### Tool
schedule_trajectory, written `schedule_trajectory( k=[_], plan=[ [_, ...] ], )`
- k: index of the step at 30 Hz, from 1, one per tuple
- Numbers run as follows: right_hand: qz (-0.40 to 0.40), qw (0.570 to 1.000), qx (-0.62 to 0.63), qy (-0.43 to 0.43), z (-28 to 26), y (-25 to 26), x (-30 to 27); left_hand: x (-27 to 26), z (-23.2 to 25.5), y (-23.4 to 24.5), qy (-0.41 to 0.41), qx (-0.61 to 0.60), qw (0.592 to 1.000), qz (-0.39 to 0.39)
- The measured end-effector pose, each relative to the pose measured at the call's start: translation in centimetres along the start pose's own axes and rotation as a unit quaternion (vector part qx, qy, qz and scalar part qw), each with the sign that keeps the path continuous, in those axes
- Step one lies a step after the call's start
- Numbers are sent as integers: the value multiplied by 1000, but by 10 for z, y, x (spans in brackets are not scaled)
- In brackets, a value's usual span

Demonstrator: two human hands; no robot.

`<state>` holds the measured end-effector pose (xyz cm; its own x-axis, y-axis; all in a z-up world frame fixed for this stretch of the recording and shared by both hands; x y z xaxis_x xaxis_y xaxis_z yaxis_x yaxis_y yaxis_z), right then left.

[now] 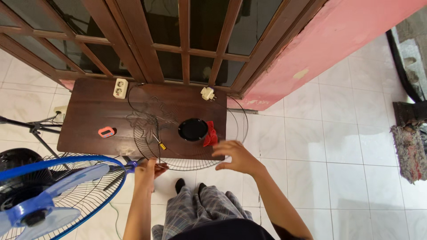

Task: The person assembles a standing electric fan by attaching the front cage, inserting the fan blade, securing it with a nut, and then attaching the rear cage. The person uses a screwdriver to tighten the nut.

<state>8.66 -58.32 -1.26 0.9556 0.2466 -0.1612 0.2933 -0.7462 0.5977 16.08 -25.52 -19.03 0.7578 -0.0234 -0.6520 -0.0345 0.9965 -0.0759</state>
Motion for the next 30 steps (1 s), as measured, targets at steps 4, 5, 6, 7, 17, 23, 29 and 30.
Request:
schedule_trajectory(
  k=[4,5,6,7,17,23,29,30],
  plan=[
    [-32,999,7,23,-29,10,-36,-21,-5,-10,31,-5,999,-31],
    [-38,999,-2,-9,-28,10,-43,-27,-5,-9,31,-3,999,-37],
    [-44,998,-11,-40,-28,9,-49,-33,-4,-9,32,-1,999,-43],
    [-52,996,-20,-70,-28,7,-54,-40,-3,-8,31,0,998,-48],
    [129,991,-6,46,-106,3,-87,-90,4,43,-57,136,989,-29],
    [158,985,56,-27,-139,-50,-108,-153,-21,140,-196,182,963,17],
    [141,981,128,-31,-168,-110,-122,-245,-61,280,-186,162,959,138],
    [141,978,150,-19,-173,-119,-123,-262,-68,300,-174,154,960,159]
  ],
)
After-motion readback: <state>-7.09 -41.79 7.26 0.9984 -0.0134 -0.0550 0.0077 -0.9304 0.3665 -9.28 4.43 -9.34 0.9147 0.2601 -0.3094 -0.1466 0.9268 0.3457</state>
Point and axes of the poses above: each hand's wrist, its own x-axis towards the middle knuckle, its own y-axis out of the back of the hand, z = x × y, the point moved 7 cm from there along x, towards the middle knuckle, and after that the axes turned 5 degrees about x, right-handed, at the moved point
